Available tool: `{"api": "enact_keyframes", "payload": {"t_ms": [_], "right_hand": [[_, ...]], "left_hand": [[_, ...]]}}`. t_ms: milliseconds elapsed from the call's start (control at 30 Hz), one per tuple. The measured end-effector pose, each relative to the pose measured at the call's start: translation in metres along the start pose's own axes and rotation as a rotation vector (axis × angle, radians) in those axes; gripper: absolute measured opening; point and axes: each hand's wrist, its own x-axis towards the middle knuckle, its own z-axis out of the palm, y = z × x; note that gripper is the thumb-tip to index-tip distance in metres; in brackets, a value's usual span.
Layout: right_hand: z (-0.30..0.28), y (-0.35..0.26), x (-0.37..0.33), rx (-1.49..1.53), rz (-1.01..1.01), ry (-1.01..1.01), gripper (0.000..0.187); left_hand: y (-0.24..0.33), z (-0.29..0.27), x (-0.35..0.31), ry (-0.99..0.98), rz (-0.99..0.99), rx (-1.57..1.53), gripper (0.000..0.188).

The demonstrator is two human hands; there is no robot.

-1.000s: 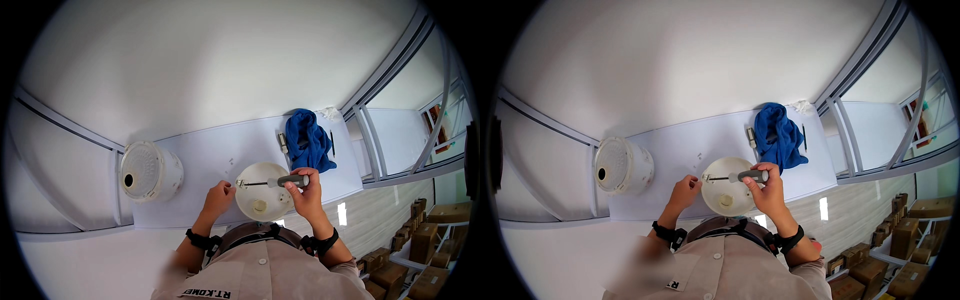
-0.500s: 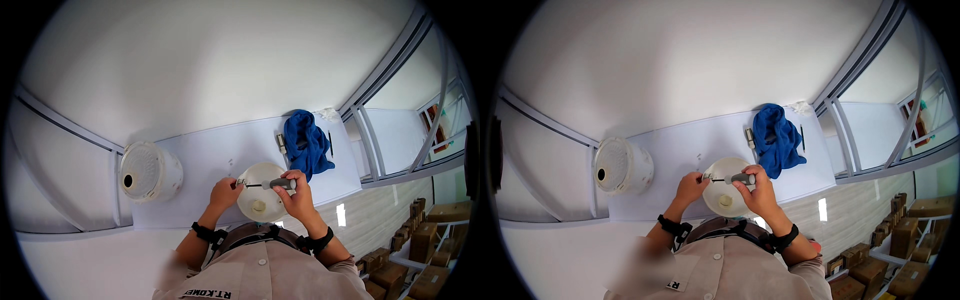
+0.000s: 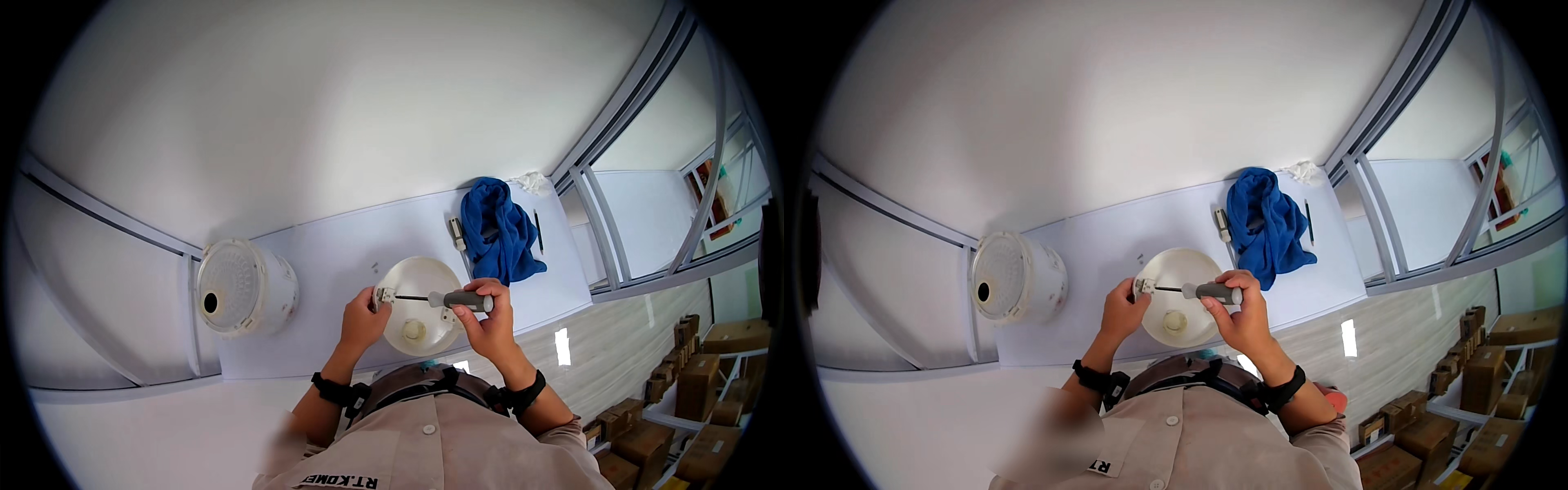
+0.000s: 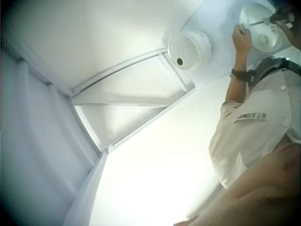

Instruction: The person wipes the exterior of a white cylindrical appliance with a blue cloth, then opens its lid. Using a screwdriver, they pry and unscrew fasteners to separate the lid from the main body and remove internal components.

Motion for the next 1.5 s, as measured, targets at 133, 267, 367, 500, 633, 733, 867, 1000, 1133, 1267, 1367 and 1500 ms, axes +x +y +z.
{"api": "enact_keyframes", "payload": {"t_ms": [133,267,367,500,633,733,867,1000,1133,1267,1367,1500], "right_hand": [[0.002,-0.001,0.000,0.072,0.016,0.016,0.051],[0.002,-0.001,0.001,0.067,0.010,0.013,0.051],[0.001,-0.002,0.002,0.059,0.009,0.017,0.051],[0.002,-0.001,0.001,0.060,0.017,0.033,0.052],[0.001,0.002,0.000,0.026,-0.007,0.057,0.053],[0.001,0.005,-0.002,-0.007,0.033,0.125,0.055],[-0.003,-0.005,0.003,-0.126,0.084,0.174,0.051],[-0.016,-0.032,0.016,-0.393,0.101,0.021,0.044],[-0.023,-0.069,0.035,-0.685,-0.027,-0.125,0.048],[-0.025,-0.086,0.039,-0.753,-0.020,-0.246,0.046],[-0.024,-0.096,0.041,-0.745,-0.038,-0.336,0.041],[-0.025,-0.105,0.046,-0.704,-0.102,-0.396,0.036]], "left_hand": [[0.010,-0.003,-0.004,-0.010,-0.006,0.017,0.037],[0.014,-0.002,-0.005,0.002,0.018,0.021,0.036],[0.017,-0.002,-0.006,0.010,0.022,0.037,0.035],[0.026,-0.002,-0.008,0.023,0.005,0.071,0.032],[0.034,-0.004,-0.009,0.043,0.018,0.102,0.031],[0.038,-0.002,-0.010,0.071,0.039,0.098,0.029],[0.046,-0.002,-0.013,0.092,0.098,0.182,0.029],[0.045,-0.001,-0.015,0.115,0.113,0.215,0.029],[0.045,-0.001,-0.017,0.131,0.140,0.245,0.030],[0.052,-0.003,-0.017,0.107,0.150,0.284,0.031],[0.050,0.000,-0.015,0.124,0.190,0.287,0.030],[0.052,0.002,-0.015,0.128,0.211,0.277,0.027]]}}
